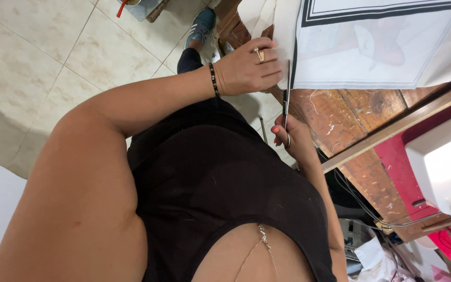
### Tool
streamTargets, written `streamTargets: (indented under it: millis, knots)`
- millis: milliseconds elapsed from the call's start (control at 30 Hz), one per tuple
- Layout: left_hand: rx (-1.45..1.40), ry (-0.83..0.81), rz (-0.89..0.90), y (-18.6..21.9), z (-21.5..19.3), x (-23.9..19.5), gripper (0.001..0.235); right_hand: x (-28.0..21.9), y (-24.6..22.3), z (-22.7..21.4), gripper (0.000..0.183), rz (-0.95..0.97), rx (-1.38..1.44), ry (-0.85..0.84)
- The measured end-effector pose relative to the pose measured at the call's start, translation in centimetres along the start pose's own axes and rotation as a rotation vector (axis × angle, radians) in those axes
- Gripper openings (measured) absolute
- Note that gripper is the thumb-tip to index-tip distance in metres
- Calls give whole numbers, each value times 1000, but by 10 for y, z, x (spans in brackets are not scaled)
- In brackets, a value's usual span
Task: The person is cutting out fabric pieces following a printed fox pattern using scissors and then organizing the cut pieces on a wooden workbench.
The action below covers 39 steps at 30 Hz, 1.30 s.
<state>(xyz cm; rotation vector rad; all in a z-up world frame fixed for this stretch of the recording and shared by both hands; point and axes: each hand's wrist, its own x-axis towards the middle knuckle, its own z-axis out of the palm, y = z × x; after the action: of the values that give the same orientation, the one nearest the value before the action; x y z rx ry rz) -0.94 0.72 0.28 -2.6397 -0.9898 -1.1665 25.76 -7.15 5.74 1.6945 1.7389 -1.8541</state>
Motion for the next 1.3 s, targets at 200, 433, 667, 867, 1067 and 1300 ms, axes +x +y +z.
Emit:
streamTargets:
  millis: [200, 433, 667, 867, 1067, 1300]
  knots:
    - [-37, 63, 15, 2, -10, 12, 18, 15, -15, -19, 55, 18, -109, -67]
    - [-37, 62, 10, 2, -15, 16, 22, 22, -25, -25, 45, 28, -68, -91]
    - [-32, 50, 17, 2, -15, 16, 20, 17, -26, -20, 45, 42, -108, -35]
    - [-45, 78, 30, 1, -22, 24, 20, 23, -31, -35, 38, -6, -112, -85]
    - [-65, 116, 20, 3, -32, 36, 23, 36, -40, -46, 45, -50, -158, -108]
    - [-88, 281, -32, 9, -6, 24, 25, 41, -15, -36, 39, -172, -14, -56]
